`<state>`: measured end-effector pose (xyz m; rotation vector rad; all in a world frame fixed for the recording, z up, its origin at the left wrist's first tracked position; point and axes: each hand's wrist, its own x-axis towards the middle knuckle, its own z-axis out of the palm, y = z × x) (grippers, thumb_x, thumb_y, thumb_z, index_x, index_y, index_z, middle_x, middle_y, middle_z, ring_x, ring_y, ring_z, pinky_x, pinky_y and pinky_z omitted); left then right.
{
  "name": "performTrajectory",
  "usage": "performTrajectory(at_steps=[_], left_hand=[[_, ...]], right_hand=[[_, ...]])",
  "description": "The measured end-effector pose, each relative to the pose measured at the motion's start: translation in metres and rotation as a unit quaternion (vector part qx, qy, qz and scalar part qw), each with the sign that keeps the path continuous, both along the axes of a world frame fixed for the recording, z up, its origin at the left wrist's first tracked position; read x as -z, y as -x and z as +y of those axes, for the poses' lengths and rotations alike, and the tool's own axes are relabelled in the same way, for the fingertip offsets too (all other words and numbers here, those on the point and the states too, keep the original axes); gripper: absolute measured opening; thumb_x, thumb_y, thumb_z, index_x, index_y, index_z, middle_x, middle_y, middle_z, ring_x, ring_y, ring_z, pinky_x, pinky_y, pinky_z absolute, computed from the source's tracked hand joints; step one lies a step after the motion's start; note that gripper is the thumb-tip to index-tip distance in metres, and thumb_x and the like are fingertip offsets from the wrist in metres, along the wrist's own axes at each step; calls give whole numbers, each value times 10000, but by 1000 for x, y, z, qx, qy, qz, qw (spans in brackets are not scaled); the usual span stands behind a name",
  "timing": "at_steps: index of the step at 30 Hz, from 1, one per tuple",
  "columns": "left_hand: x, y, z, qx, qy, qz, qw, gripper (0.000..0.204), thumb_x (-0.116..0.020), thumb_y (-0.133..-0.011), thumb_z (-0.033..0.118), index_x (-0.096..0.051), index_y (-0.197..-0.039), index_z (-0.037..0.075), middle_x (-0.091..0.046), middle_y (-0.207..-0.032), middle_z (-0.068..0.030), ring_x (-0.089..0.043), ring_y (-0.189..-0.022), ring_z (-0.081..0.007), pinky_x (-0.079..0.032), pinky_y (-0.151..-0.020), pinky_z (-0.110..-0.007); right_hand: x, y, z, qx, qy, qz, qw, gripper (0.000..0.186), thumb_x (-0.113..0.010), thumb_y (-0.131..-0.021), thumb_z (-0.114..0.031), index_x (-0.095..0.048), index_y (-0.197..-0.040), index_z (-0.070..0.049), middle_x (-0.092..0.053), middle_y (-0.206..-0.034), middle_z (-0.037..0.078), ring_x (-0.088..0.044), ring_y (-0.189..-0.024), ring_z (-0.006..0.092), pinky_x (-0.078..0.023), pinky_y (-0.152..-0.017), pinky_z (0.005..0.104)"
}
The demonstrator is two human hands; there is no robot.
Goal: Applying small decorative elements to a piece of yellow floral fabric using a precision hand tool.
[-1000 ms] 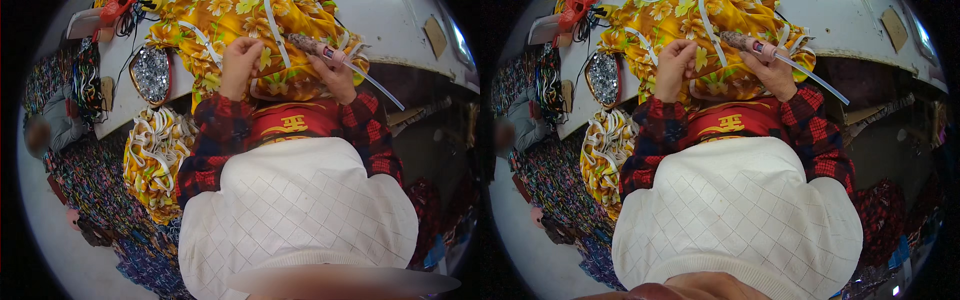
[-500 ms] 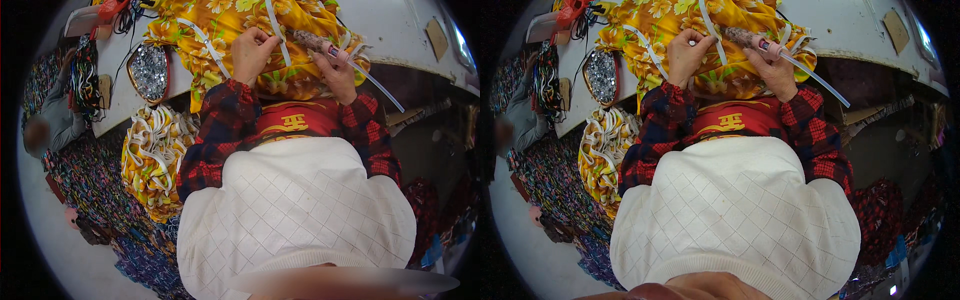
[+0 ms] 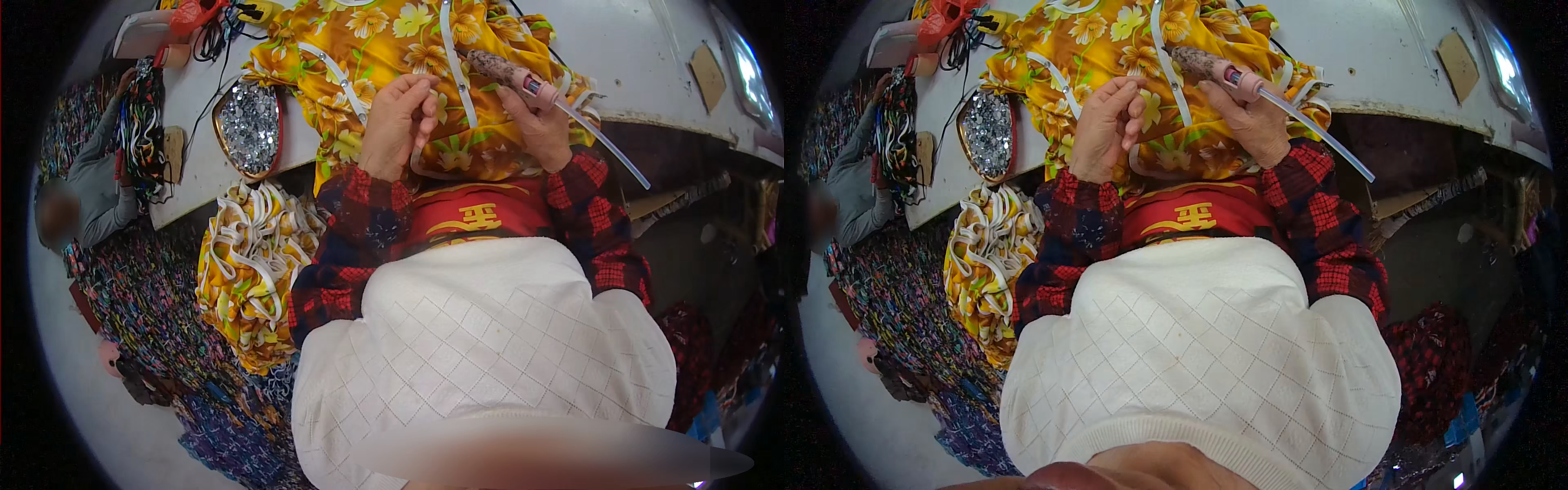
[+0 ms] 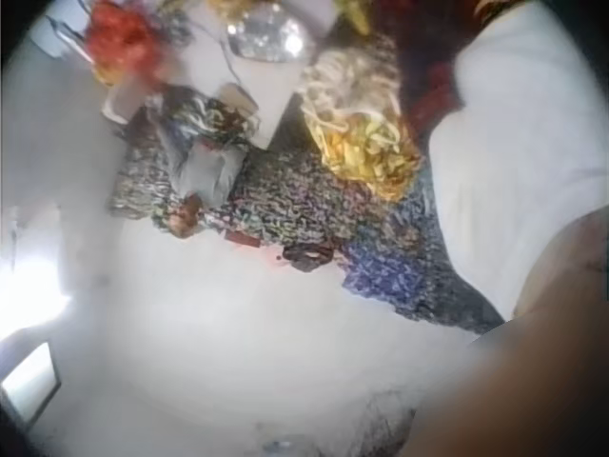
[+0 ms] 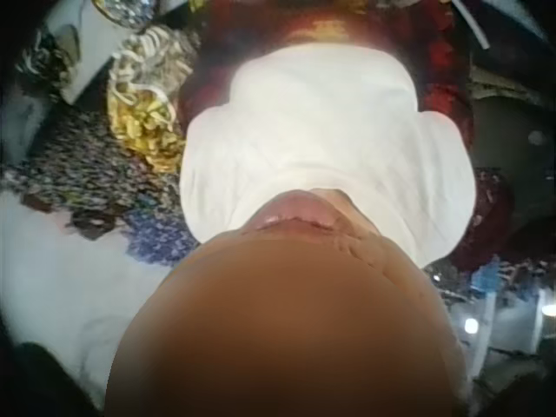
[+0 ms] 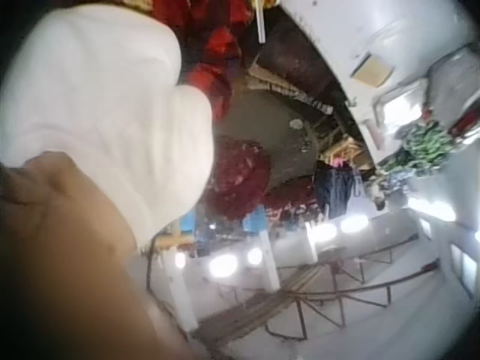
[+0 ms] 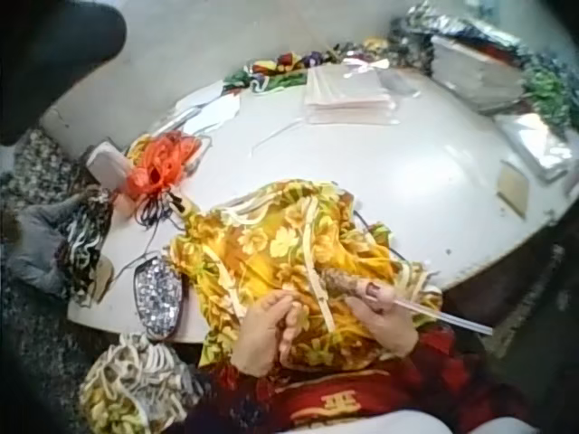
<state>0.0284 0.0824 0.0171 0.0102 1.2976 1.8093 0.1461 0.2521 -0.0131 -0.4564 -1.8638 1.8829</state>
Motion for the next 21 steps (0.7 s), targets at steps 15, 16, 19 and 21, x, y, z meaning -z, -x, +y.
performTrajectory(at_steps=[15, 16, 19, 21], left_hand=[[3, 32, 23, -16, 44, 138, 989, 206, -554, -860, 62, -530, -1024, -60, -607, -867, -107, -633, -743, -162, -533, -620, -214], [3, 33, 26, -14, 50, 144, 988, 191, -569, -852, 70, -537, -993, -56, -612, -842, -107, -631, -718, -158, -531, -604, -213], [6, 37, 33, 0, 59, 162, 985, 177, -591, -839, 86, -557, -951, -47, -616, -797, -98, -621, -674, -142, -525, -573, -209], [8, 37, 36, 10, 60, 176, 982, 175, -599, -834, 95, -569, -940, -42, -616, -776, -89, -614, -655, -129, -520, -558, -205]], right_hand=[[-2, 12, -2, 14, -60, -26, 998, 276, -657, -791, -147, -603, -1014, 6, -629, -774, 44, -549, -669, 83, -452, -621, 226], [-2, 13, -2, 14, -59, -26, 998, 276, -657, -791, -147, -603, -1014, 6, -629, -774, 44, -549, -669, 83, -452, -621, 226], [3, 13, -2, 33, -56, -12, 998, 260, -648, -801, -132, -596, -1011, 11, -590, -711, 0, -502, -621, 61, -424, -581, 210], [9, 13, -1, 35, -54, -45, 997, 238, -652, -801, -142, -602, -978, 10, -515, -642, -40, -427, -572, 41, -375, -537, 190]])
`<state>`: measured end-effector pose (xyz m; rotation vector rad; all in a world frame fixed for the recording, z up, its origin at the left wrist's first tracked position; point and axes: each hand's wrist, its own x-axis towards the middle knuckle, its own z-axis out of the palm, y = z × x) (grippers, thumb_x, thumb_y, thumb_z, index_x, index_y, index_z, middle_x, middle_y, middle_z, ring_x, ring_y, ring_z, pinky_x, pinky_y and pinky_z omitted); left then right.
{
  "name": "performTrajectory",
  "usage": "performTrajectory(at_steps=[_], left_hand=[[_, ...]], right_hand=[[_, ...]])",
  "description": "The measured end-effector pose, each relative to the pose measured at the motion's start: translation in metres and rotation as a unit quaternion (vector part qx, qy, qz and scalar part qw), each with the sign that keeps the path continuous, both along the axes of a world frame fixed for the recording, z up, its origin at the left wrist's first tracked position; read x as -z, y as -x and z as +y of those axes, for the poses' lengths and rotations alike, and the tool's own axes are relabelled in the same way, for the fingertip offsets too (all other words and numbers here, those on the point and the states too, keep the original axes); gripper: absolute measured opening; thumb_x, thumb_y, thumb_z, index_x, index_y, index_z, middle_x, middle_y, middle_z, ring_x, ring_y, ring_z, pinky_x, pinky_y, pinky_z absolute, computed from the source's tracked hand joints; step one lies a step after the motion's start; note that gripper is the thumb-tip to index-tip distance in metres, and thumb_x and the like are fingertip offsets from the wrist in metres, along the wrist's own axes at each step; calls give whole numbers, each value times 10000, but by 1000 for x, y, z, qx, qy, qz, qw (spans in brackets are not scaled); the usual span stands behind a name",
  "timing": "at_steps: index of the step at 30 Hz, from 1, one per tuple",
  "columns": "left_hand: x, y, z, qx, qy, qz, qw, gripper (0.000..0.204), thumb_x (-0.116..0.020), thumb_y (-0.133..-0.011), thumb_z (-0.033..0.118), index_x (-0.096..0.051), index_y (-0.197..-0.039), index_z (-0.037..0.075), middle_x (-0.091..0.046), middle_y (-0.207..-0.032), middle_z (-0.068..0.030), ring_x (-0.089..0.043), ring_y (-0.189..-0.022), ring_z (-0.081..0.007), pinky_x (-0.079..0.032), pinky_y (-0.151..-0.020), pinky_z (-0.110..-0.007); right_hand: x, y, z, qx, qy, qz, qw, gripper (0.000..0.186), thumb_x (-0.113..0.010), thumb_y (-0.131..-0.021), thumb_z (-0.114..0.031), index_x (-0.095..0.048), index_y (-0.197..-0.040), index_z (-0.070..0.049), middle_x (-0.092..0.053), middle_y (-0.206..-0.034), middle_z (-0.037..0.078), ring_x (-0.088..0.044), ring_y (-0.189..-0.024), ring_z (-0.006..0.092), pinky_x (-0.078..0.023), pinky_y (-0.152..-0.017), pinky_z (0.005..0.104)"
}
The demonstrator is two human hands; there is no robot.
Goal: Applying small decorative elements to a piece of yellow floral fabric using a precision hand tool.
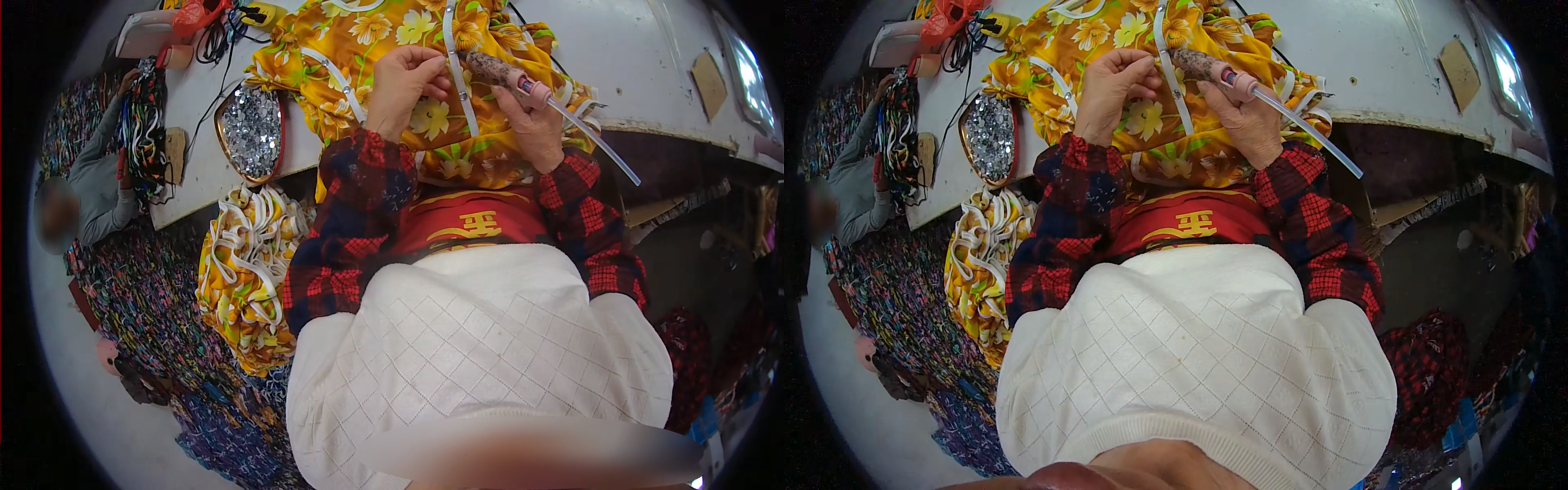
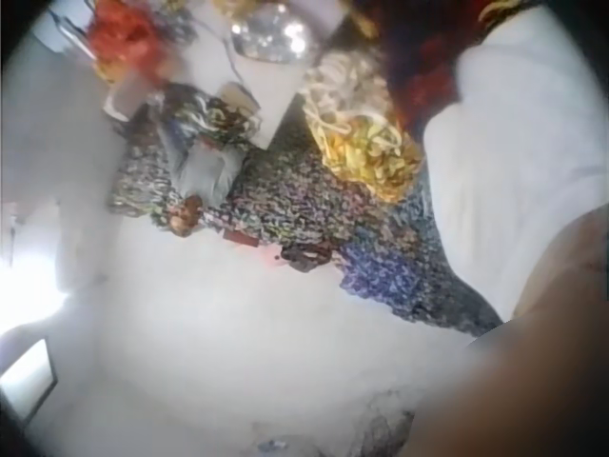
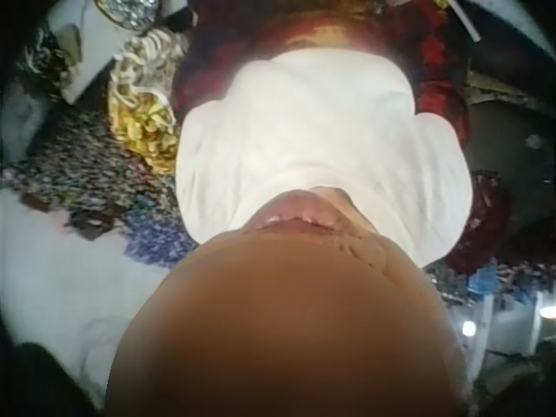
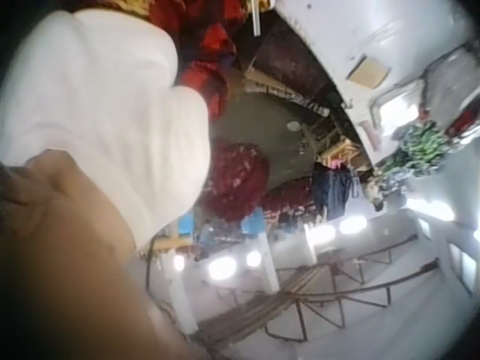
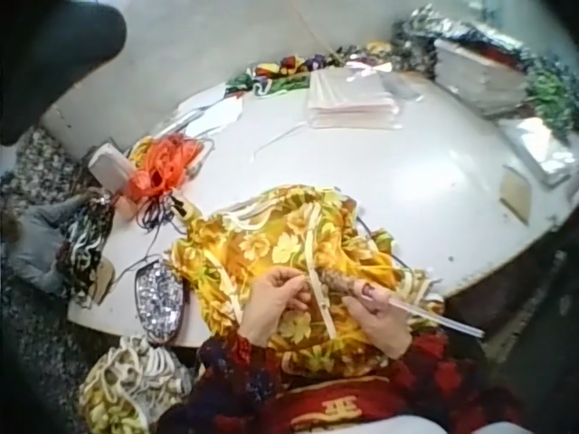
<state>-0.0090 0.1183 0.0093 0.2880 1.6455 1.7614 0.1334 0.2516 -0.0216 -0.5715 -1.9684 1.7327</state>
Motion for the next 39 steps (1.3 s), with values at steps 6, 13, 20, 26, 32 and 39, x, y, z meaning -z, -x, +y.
performTrajectory(at_steps=[6, 13, 20, 26, 32, 39], left_hand=[[2, -1, 4, -5, 56, 69, 996, 164, -621, -823, 120, -608, -919, -12, -608, -711, -39, -561, -561, -65, -451, -454, -168], [5, 1, 13, -29, 108, 157, 981, 165, -639, -821, 166, -593, -810, 8, -538, -589, 19, -445, -430, -18, -327, -362, -160], [7, 1, 5, -52, 63, 102, 991, 189, -652, -818, 190, -585, -788, 15, -503, -555, 34, -385, -407, -7, -279, -357, -164], [10, 5, 9, -47, 139, 159, 976, 238, -699, -750, 206, -597, -697, -3, -550, -580, 9, -468, -473, -49, -366, -428, -201], [16, 9, 9, -39, 164, 216, 962, 234, -706, -736, 213, -616, -724, -3, -555, -590, 13, -472, -480, -61, -376, -440, -219], [-13, 73, -68, -197, 77, 182, 960, 126, -632, -819, 171, -609, -832, 48, -480, -608, 56, -358, -442, -4, -259, -368, -177]], right_hand=[[9, 1, 2, 9, -2, 15, 1000, 234, -658, -799, -154, -604, -957, 11, -472, -623, -55, -381, -559, 32, -344, -520, 181], [2, -4, 2, -5, 49, 45, 998, 268, -659, -801, -152, -598, -987, 30, -590, -784, -10, -506, -668, 46, -426, -608, 186], [4, -4, -1, 3, 68, 64, 996, 268, -653, -808, -121, -586, -1029, 15, -592, -848, -8, -515, -708, 46, -432, -632, 186], [8, -3, -1, 16, 73, 73, 995, 224, -633, -829, -162, -601, -996, -17, -563, -785, -38, -496, -666, 41, -399, -558, 196], [12, -4, 0, 21, 53, 46, 997, 201, -639, -816, -122, -589, -972, -5, -543, -767, -42, -479, -653, 37, -392, -564, 191], [10, -4, -1, 50, -9, 20, 998, 121, -629, -807, -98, -549, -857, -22, -527, -731, -17, -497, -657, 58, -386, -535, 210]])
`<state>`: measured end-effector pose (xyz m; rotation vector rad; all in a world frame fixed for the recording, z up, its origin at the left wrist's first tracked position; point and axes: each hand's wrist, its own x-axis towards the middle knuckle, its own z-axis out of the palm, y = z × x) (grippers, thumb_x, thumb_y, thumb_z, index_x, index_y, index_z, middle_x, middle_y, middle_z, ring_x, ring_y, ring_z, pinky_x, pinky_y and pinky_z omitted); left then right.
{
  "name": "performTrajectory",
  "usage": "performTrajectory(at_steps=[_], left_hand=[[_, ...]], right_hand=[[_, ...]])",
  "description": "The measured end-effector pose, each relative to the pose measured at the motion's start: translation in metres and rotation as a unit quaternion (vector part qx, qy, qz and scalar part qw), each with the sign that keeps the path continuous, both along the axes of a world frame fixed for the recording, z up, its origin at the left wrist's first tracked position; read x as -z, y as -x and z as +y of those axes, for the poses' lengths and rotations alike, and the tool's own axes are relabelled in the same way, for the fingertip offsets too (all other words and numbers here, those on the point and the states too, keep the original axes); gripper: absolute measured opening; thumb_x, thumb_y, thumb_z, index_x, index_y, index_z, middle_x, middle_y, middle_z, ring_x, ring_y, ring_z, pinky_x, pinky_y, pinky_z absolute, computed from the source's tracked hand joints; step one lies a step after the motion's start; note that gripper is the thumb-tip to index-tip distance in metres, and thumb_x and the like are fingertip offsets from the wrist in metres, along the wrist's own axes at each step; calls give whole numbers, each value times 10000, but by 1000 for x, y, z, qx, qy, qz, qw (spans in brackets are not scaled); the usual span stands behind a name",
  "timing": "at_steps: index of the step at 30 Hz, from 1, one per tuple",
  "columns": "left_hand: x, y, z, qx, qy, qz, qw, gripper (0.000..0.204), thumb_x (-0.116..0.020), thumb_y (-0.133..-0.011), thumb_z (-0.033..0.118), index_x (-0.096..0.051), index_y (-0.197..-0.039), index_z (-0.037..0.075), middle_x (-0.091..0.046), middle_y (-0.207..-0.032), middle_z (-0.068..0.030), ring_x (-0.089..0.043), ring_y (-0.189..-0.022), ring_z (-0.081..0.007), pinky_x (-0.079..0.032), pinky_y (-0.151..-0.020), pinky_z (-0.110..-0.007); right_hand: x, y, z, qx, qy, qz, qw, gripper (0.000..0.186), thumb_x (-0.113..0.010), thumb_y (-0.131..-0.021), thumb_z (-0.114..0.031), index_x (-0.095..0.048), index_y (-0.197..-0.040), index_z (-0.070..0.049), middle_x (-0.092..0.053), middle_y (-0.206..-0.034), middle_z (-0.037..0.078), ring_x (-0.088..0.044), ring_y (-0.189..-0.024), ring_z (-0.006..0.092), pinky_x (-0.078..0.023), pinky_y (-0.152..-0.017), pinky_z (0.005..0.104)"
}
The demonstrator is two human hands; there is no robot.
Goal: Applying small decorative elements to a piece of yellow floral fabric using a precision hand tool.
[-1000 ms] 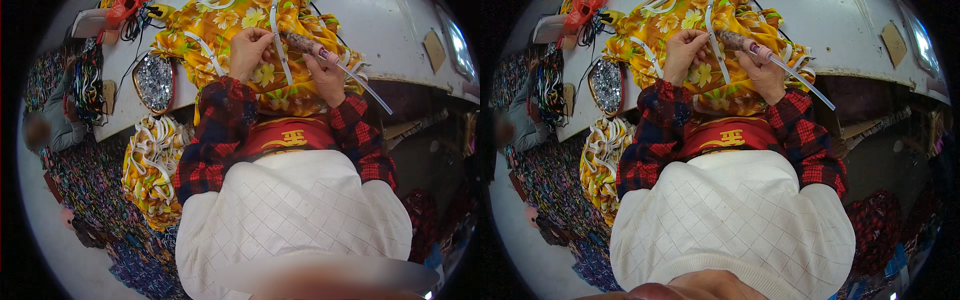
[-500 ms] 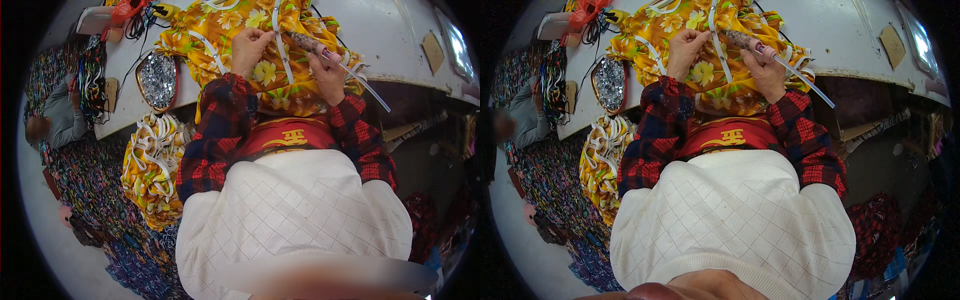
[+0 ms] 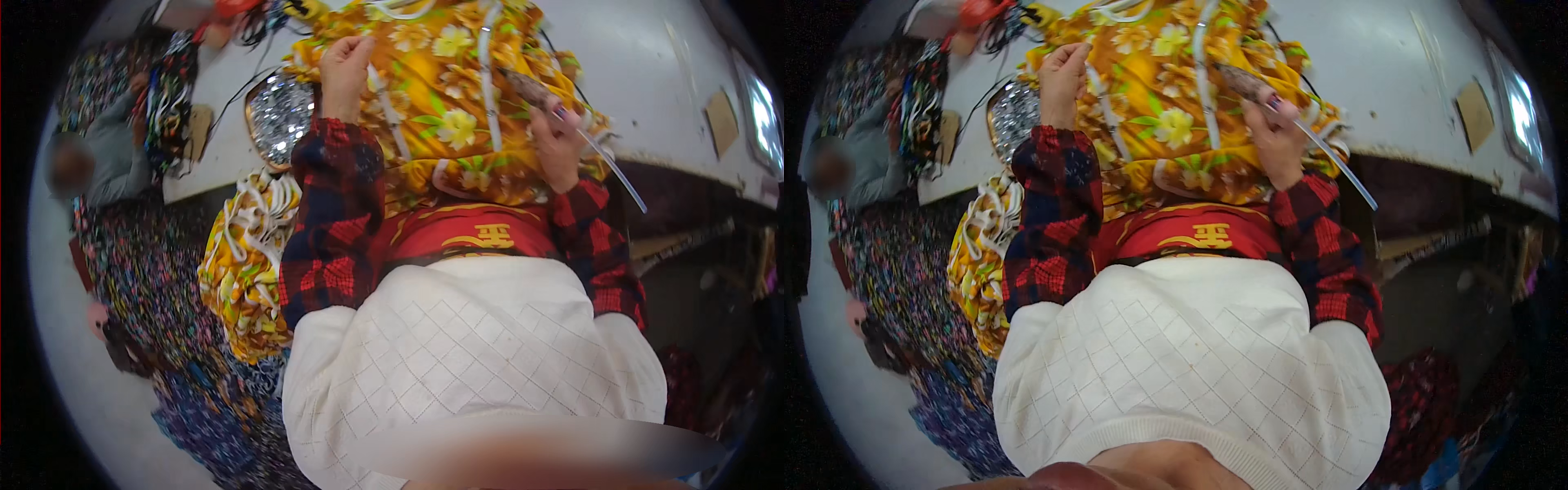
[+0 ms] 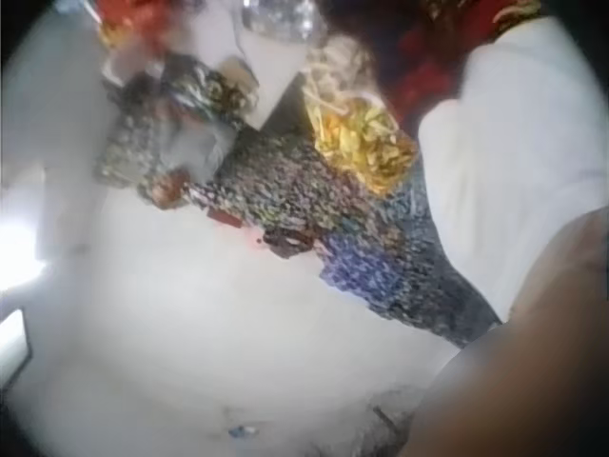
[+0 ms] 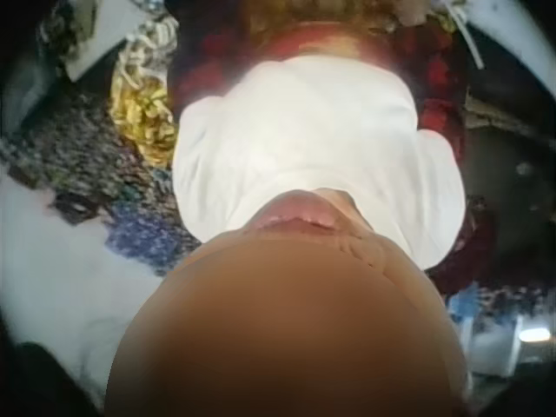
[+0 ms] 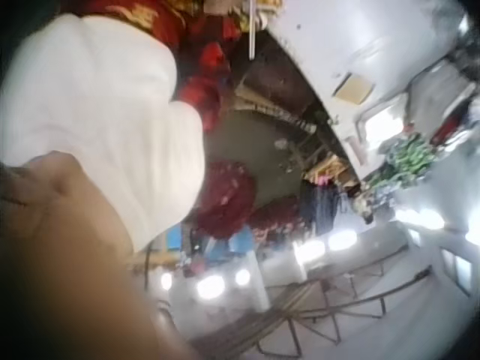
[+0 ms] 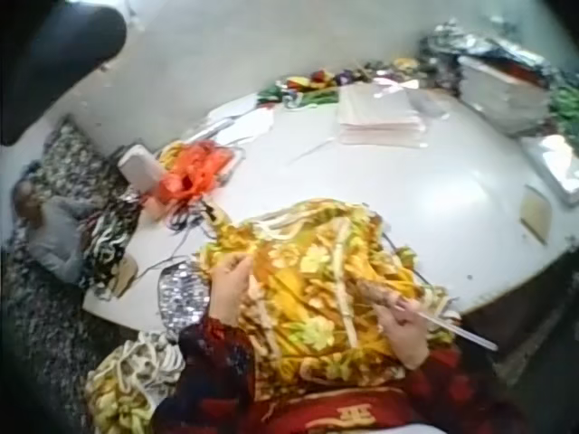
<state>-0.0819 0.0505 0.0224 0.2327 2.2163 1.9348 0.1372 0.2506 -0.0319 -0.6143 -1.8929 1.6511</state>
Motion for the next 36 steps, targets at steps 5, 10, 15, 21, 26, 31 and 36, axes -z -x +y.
performTrajectory(at_steps=[5, 10, 15, 21, 26, 31, 36], left_hand=[[4, 51, -55, -82, 115, 93, 986, 197, -647, -791, 183, -621, -899, 21, -544, -654, 17, -419, -464, -34, -310, -388, -188], [27, 69, -51, -11, 430, 233, 872, 337, -682, -697, 278, -652, -920, 27, -664, -805, -115, -641, -739, -212, -493, -668, -314], [20, 57, -42, -59, 455, 179, 870, 329, -668, -684, 321, -666, -886, 62, -660, -785, -118, -636, -758, -268, -494, -679, -344], [-59, 11, -97, -35, 307, 316, 897, 238, -615, -759, 255, -606, -819, 25, -628, -716, -127, -609, -663, -226, -465, -613, -319], [-214, -86, -246, -84, 580, 633, 505, 170, -548, -804, 30, -622, -913, 137, -617, -892, -55, -607, -804, -180, -497, -644, -279], [-286, -209, -421, -577, 490, 414, 505, 210, -629, -787, 239, -675, -831, 39, -654, -850, -120, -613, -738, -241, -486, -686, -325], [-263, -270, -459, -685, 473, 258, 491, 291, -662, -769, 288, -671, -821, 2, -659, -864, -112, -615, -782, -231, -478, -728, -313]], right_hand=[[-5, 1, -3, 1, -47, 39, 998, 149, -635, -797, -85, -540, -886, -13, -536, -760, 3, -510, -667, 76, -402, -544, 225], [-7, 1, -3, -7, 14, 36, 999, 151, -631, -808, -111, -537, -881, -18, -544, -759, 2, -503, -641, 71, -400, -535, 231], [-9, -1, -5, -16, 64, 42, 997, 127, -605, -834, -151, -537, -866, -48, -531, -673, -13, -464, -504, 43, -351, -421, 194], [-24, -8, -2, -5, 103, 14, 995, 127, -602, -841, -169, -547, -863, -57, -504, -599, -30, -428, -423, 32, -317, -355, 179], [-42, -10, 2, 4, 130, 47, 990, 145, -633, -820, -182, -564, -830, -55, -501, -572, -29, -431, -397, 41, -332, -339, 190], [-45, -15, 5, 0, 131, 40, 991, 179, -612, -840, -220, -541, -827, -56, -547, -637, 8, -445, -432, 29, -317, -336, 166], [-30, -1, 8, -4, 56, 68, 996, 210, -631, -825, -213, -558, -890, -27, -554, -675, -1, -467, -514, 49, -369, -437, 192]])
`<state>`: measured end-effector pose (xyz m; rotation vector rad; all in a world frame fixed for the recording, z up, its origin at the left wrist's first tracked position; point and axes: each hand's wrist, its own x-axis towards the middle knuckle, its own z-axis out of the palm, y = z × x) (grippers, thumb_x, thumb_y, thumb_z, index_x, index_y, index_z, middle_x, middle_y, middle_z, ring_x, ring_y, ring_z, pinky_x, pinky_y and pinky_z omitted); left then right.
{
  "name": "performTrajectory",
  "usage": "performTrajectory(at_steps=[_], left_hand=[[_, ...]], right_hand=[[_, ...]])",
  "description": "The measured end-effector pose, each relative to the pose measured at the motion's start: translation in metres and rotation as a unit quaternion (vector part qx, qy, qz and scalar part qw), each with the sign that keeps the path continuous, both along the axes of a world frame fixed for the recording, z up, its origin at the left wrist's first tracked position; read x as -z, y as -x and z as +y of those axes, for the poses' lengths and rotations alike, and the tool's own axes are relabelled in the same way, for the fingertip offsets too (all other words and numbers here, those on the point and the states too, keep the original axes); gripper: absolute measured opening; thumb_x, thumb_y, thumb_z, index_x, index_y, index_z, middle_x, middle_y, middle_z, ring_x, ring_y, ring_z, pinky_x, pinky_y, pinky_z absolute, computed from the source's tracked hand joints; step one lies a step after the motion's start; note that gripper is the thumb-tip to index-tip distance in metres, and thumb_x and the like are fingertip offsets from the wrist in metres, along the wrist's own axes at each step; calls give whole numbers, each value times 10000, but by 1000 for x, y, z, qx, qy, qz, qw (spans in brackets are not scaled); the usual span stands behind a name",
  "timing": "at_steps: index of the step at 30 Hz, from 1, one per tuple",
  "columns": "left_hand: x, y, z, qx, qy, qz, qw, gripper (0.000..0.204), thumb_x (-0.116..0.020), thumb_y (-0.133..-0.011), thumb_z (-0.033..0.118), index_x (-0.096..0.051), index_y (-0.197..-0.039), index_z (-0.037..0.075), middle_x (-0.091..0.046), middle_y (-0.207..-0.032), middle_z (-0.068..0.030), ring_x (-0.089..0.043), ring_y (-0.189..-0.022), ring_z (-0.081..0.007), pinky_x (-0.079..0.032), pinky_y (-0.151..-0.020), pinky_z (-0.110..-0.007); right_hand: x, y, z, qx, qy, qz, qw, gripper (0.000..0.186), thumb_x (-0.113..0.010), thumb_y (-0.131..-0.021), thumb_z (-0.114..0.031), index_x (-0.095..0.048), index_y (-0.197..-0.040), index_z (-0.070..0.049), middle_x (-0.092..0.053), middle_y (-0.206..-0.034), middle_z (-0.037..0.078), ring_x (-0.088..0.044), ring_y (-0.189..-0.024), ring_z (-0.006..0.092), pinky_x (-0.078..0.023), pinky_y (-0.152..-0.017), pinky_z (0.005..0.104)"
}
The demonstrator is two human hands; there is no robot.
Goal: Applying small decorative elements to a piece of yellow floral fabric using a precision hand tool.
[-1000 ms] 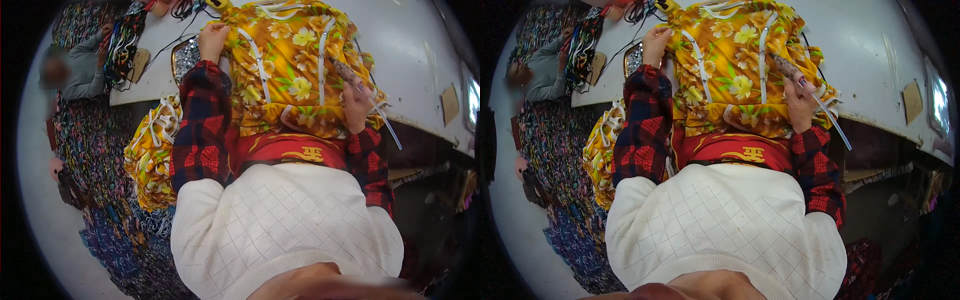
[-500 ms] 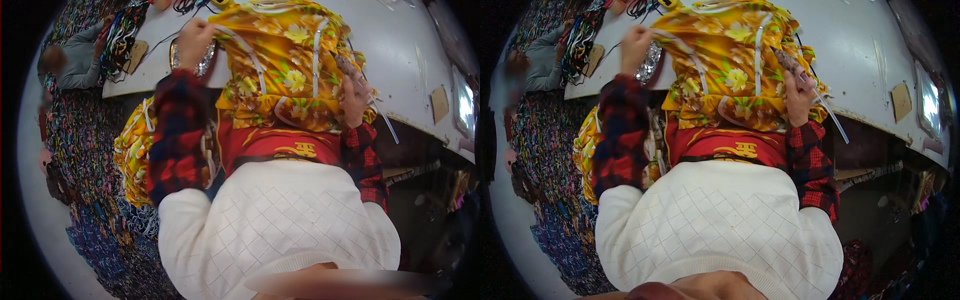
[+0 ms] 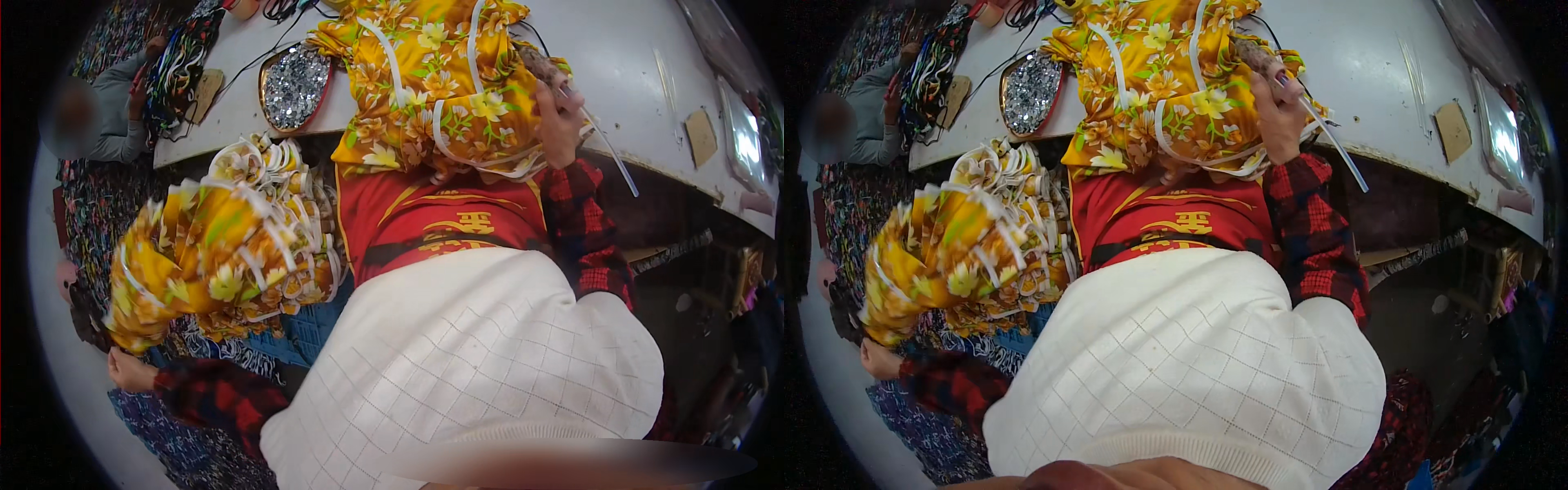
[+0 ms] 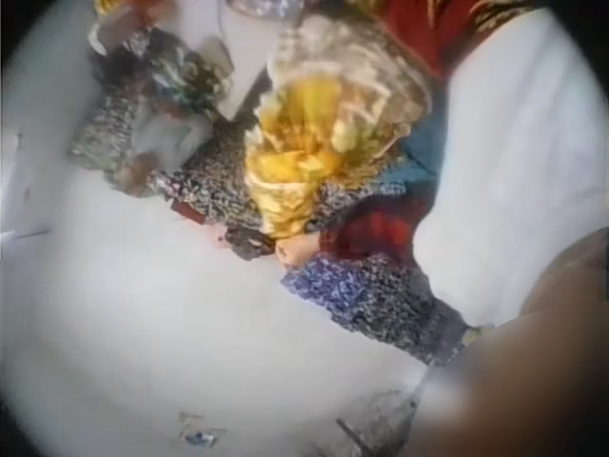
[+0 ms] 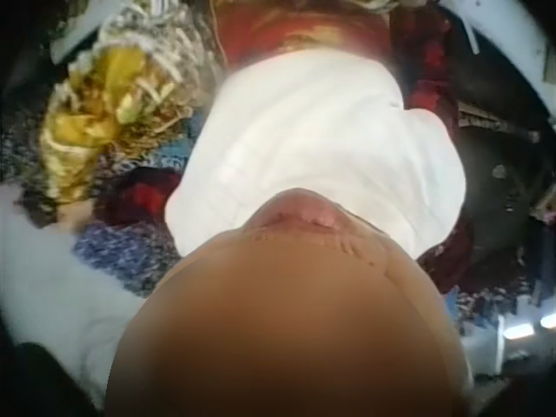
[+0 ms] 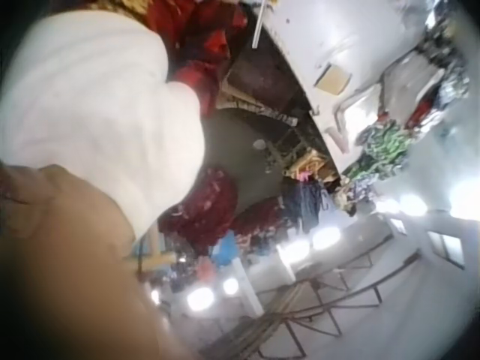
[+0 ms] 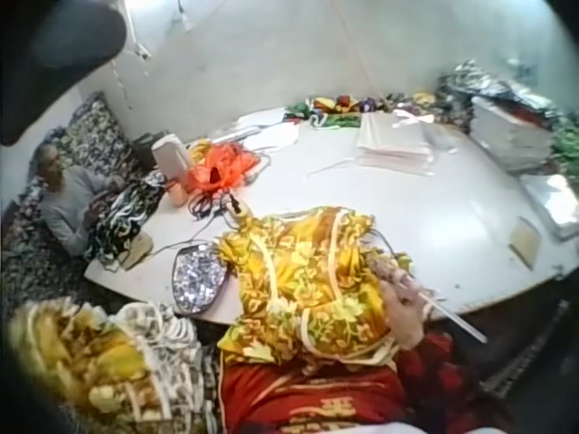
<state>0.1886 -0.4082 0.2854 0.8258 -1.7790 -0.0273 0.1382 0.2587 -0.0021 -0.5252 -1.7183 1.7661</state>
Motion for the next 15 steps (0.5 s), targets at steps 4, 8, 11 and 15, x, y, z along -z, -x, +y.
performTrajectory(at_steps=[4, 8, 11, 15], left_hand=[[65, 21, 118, 489, -81, -16, 868, 188, -579, -821, 42, -603, -990, -37, -617, -942, -118, -570, -861, -179, -457, -798, -288], [162, 62, 281, 655, -213, -218, 691, 163, -618, -793, 87, -588, -929, 2, -559, -772, -12, -522, -718, -81, -423, -641, -203], [213, 114, 355, 638, -241, -366, 633, 221, -640, -789, 185, -587, -936, 28, -579, -692, -42, -543, -632, -106, -419, -563, -238], [266, 155, 387, 539, -72, -434, 719, 347, -631, -750, 354, -607, -915, 49, -614, -712, -160, -605, -680, -304, -462, -625, -395]], right_hand=[[20, 25, 6, 41, -131, 79, 987, 254, -677, -788, -165, -536, -927, -6, -566, -838, 41, -511, -762, 87, -437, -648, 245], [32, 29, 11, 141, -254, 26, 957, 262, -667, -783, -157, -532, -949, -5, -547, -797, 61, -530, -711, 150, -441, -629, 288], [32, 0, 16, 100, -263, -51, 958, 235, -656, -784, -157, -535, -920, -8, -528, -764, 75, -525, -681, 174, -437, -610, 307], [36, -54, 2, 73, -284, -54, 954, 178, -636, -798, -147, -523, -853, -21, -480, -729, 43, -467, -635, 139, -402, -586, 268]])
